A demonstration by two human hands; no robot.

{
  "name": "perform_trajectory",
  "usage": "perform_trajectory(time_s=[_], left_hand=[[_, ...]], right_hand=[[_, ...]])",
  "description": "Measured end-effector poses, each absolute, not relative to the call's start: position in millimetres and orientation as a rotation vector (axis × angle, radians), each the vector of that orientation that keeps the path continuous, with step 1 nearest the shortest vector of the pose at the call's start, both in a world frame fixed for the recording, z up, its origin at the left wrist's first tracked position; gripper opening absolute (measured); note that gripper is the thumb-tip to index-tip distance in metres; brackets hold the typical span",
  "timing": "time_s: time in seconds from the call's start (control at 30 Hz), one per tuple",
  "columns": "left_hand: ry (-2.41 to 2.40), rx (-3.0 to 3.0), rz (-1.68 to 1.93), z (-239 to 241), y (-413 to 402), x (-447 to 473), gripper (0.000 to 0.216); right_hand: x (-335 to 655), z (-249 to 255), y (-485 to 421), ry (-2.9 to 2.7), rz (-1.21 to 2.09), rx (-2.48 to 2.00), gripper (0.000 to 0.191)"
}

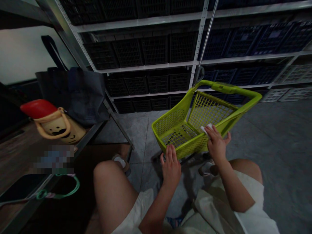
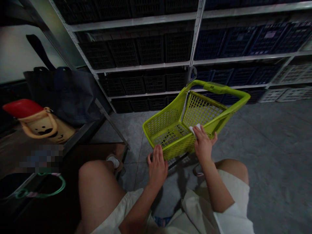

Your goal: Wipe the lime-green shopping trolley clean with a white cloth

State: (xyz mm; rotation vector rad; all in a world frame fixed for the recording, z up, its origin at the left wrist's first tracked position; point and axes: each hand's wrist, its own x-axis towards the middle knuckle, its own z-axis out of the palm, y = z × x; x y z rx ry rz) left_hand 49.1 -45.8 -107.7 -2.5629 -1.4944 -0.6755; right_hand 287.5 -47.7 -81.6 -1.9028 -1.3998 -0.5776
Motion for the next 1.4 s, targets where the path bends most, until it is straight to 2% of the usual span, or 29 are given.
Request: perform_trajectory(time_s=[0.07,0.23,0.33,0.5,0.6,0.73,0.8,0.93,1.1,1.2,1.4], left_hand=[[-1.502,-2.559,-0.677,-108.3,-45.5,51.0,0.068],[-1.483,-2.541,-0.652,-111.1,-41.8,46.7,0.064],[-1.486,-2.516,-0.653,-110.8,-41.9,43.1,0.064],[-1.472,-2.538,-0.663,-108.0,-45.8,46.2,0.070],[-1.503,-2.542,-0.676,-108.5,-46.0,49.8,0.073],[-1.503,-2.545,-0.665,-112.2,-43.1,47.8,0.071],[-1.486,-2.536,-0.660,-113.8,-42.1,44.8,0.069],[-1.481,-2.516,-0.659,-113.2,-42.7,41.5,0.070],[-1.471,-2.541,-0.664,-110.2,-44.4,45.8,0.070],[-1.482,-2.539,-0.686,-112.8,-44.5,49.3,0.070],[-1.487,-2.500,-0.681,-120.5,-41.5,48.1,0.064]], right_hand=[[249.9,-85.8,-47.7,-1.354,-0.541,-1.902,0.062],[161.1,-89.0,-60.5,-1.837,-0.285,-1.645,0.064],[193.0,-83.3,-62.6,-1.879,-0.290,-1.639,0.063],[269.5,-75.7,-51.5,-1.473,-0.516,-1.884,0.058],[237.6,-79.8,-49.7,-1.427,-0.521,-1.905,0.056],[163.3,-88.1,-60.4,-1.750,-0.331,-1.754,0.063],[156.5,-87.9,-65.9,-1.923,-0.269,-1.645,0.066],[220.9,-80.7,-65.1,-2.127,-0.239,-1.534,0.073],[289.6,-77.9,-58.1,-1.727,-0.440,-1.785,0.073],[253.1,-83.2,-60.9,-1.639,-0.462,-1.840,0.070],[160.0,-83.8,-67.8,-1.990,-0.298,-1.624,0.072]])
